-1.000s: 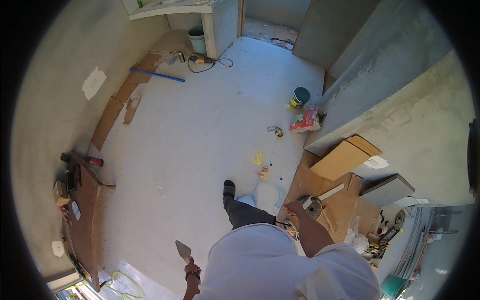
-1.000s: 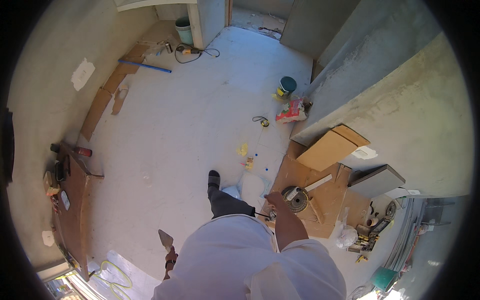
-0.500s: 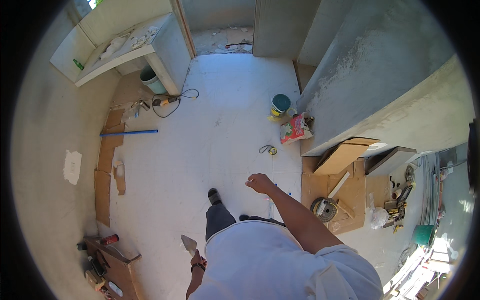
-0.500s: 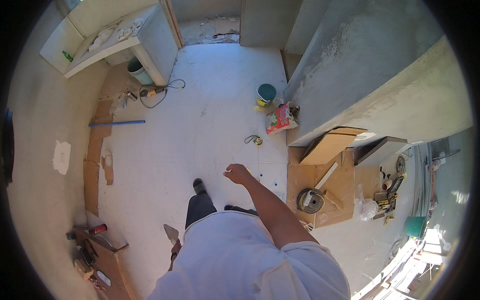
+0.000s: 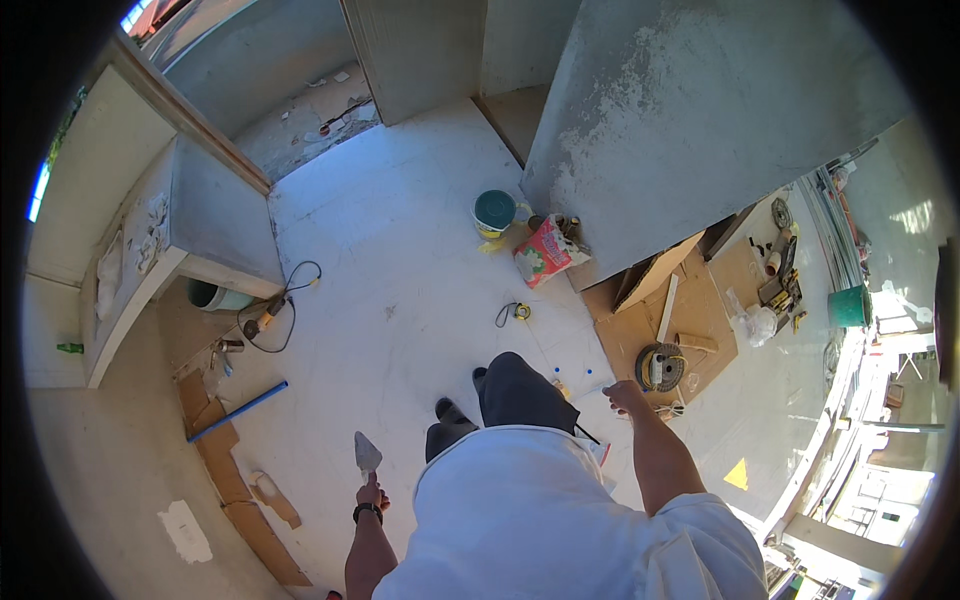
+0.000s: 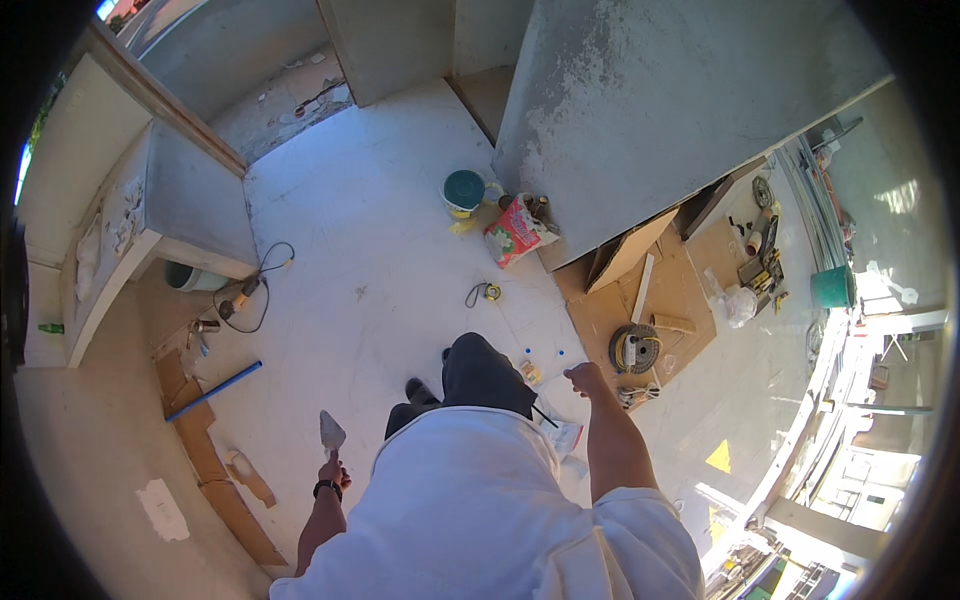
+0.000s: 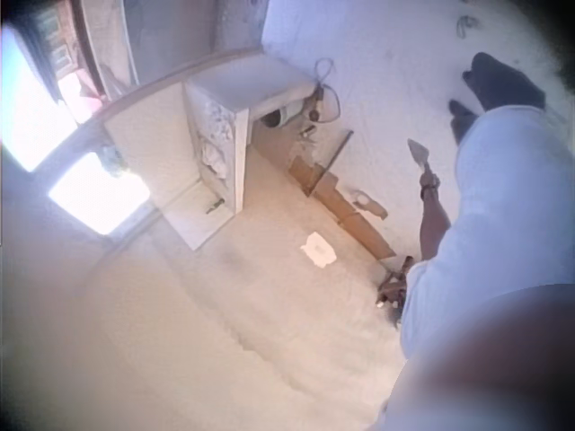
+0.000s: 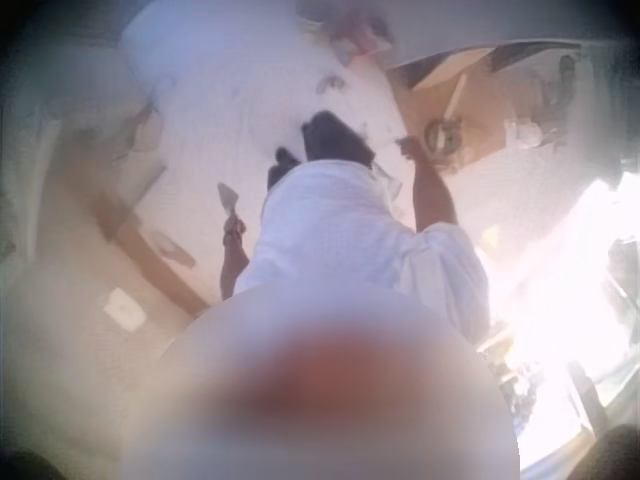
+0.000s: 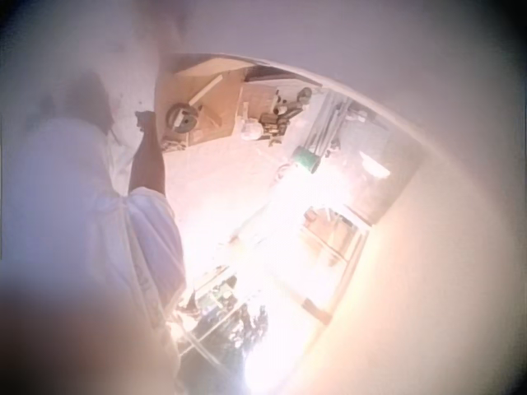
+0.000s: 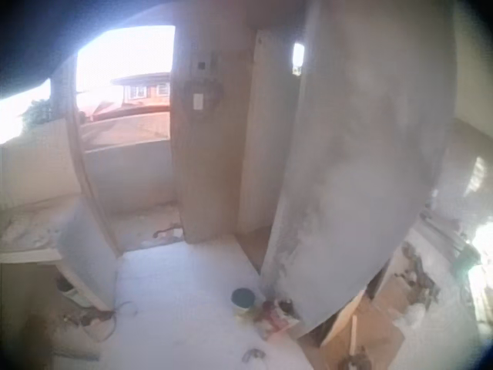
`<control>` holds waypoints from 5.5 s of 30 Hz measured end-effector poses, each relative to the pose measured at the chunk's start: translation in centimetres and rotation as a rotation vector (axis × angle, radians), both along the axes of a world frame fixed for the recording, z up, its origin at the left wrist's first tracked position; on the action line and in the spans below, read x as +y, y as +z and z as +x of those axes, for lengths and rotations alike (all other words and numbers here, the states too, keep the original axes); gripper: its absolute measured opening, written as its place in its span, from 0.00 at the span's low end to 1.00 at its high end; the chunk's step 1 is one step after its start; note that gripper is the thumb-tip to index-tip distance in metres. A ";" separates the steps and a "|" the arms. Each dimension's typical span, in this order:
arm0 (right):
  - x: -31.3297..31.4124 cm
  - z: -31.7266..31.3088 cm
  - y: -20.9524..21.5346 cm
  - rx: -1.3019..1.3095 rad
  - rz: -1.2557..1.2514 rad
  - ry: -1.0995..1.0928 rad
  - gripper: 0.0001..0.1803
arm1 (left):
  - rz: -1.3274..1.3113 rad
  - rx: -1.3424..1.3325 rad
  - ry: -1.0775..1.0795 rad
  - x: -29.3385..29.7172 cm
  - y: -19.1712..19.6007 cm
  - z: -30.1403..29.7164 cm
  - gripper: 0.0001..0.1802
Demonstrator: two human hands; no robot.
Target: The person sits on the floor and handles a trowel and utility knife, then scrapes a concrete surface with the trowel. The person then sits and opens a bag of construction material, placing a can inside it.
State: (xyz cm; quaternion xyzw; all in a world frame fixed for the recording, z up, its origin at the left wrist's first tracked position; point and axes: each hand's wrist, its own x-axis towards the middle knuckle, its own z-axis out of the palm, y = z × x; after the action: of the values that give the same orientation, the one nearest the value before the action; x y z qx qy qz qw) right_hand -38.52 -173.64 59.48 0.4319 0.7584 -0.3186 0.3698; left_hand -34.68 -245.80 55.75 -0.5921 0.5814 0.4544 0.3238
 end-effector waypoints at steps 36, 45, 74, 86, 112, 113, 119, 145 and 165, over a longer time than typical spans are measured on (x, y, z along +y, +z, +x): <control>13.6 -55.3 -19.9 -0.314 0.365 0.903 0.10 | -0.110 0.002 -0.455 23.5 4.2 -60.1 0.24; 12.9 -58.4 -14.3 -0.288 0.336 0.681 0.14 | -0.034 0.094 -0.424 25.5 4.9 -70.7 0.28; -6.1 -83.1 18.4 0.633 -0.187 -0.420 0.13 | 0.213 0.589 -0.449 9.4 8.5 -97.1 0.29; -33.5 -115.1 12.7 0.258 -0.939 0.048 0.15 | 0.265 0.673 -0.447 0.1 17.4 -121.1 0.17; -68.2 -152.9 17.3 0.643 0.005 1.005 0.21 | 0.296 0.622 0.140 -20.1 16.6 -161.3 0.15; -69.3 -153.8 17.1 0.606 0.012 0.968 0.21 | 0.319 0.617 0.118 -20.6 17.2 -162.5 0.15; -73.9 -161.8 15.8 0.694 0.077 0.869 0.22 | 0.350 0.554 0.054 -20.9 17.7 -167.6 0.15; -73.6 -168.7 15.5 0.498 -0.117 0.956 0.25 | 0.218 0.654 -0.166 -23.3 16.8 -174.3 0.17; -74.9 -168.2 14.6 0.713 -0.076 0.827 0.26 | 0.230 0.651 -0.115 -23.6 18.7 -174.0 0.15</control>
State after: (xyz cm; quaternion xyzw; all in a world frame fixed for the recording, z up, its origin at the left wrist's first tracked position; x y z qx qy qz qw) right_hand -206.72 -248.53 74.09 -0.0508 0.9312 -0.3006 0.1996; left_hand -208.66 -269.37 74.47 -0.3422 0.6316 0.6629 0.2109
